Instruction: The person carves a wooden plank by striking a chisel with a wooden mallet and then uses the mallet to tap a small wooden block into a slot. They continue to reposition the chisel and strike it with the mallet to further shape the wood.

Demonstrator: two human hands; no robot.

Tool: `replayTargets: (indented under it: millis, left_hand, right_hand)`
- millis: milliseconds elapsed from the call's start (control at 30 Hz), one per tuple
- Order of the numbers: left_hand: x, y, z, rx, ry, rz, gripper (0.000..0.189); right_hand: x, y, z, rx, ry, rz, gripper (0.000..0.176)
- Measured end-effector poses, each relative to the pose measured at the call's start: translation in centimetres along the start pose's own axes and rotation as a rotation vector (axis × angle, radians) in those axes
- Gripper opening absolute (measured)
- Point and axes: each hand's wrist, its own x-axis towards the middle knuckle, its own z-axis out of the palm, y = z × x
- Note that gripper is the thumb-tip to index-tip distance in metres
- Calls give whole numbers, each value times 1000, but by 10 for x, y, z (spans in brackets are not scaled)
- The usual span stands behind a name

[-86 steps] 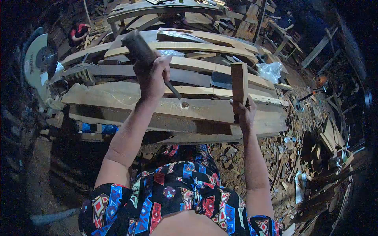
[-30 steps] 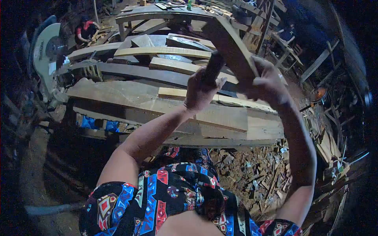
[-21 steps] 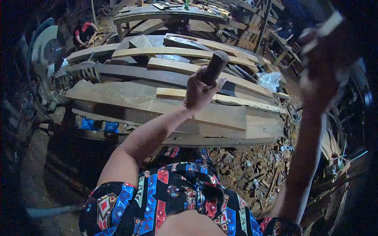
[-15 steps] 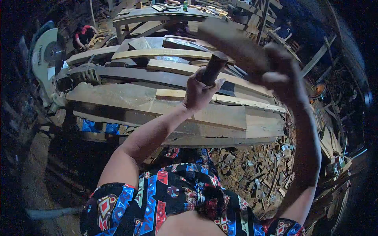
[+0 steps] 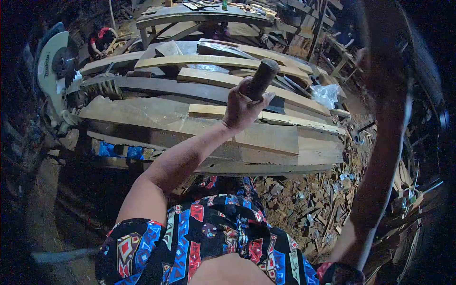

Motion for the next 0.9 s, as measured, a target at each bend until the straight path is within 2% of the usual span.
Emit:
replayTargets:
  millis: [33,100,133,200,233,300,333,367,433,467,500,567,633,700,733,833,867,900]
  left_hand:
    - [0,-1,0,-22,-10,1,25]
    - [0,-2,0,-58,-28,6,25]
    - [1,-3,0,109,-6,100,25]
    - [5,-5,3,440,35,291,24]
    - [4,-3,4,304,15,209,25]
    - [1,3,2,34,2,31,25]
    - [0,4,0,34,-7,10,25]
    - [0,5,0,31,-16,-12,25]
    - [0,4,1,22,-32,-51,26]
    - [0,3,1,18,-38,-70,26]
    - [-1,2,1,14,-43,-88,26]
    - [4,-1,2,238,-2,87,28]
    - [8,-5,4,434,-5,227,33]
    - [7,-11,2,605,-14,317,44]
    - [6,-11,3,516,-51,182,44]
    - [8,6,-1,667,-62,347,30]
    - [6,5,-2,433,-67,241,29]
    - [3,2,-3,200,-71,133,28]
  right_hand:
    - [-1,-1,-4,-159,100,-42,35]
    - [-18,9,23,97,167,216,35]
    - [-26,7,40,309,-79,146,38]
    - [-39,-7,70,730,-629,156,47]
    - [-37,-16,58,807,-615,289,35]
    - [-16,-7,31,589,-434,138,31]
    - [-14,-13,17,676,-268,202,31]
    - [-18,-14,9,618,-42,297,40]
    - [-14,9,4,290,115,-12,40]
    - [-18,4,9,236,160,-60,42]
    - [-27,-1,23,346,50,52,42]
    - [-44,-9,51,531,-142,309,44]
    - [-54,3,76,695,-554,296,44]
    - [-48,7,62,937,-412,311,40]
    - [-50,7,62,873,-352,457,30]
    - [-80,25,107,922,-125,539,29]
    - [-96,31,127,998,-57,645,30]
    - [-104,23,132,863,-96,606,26]
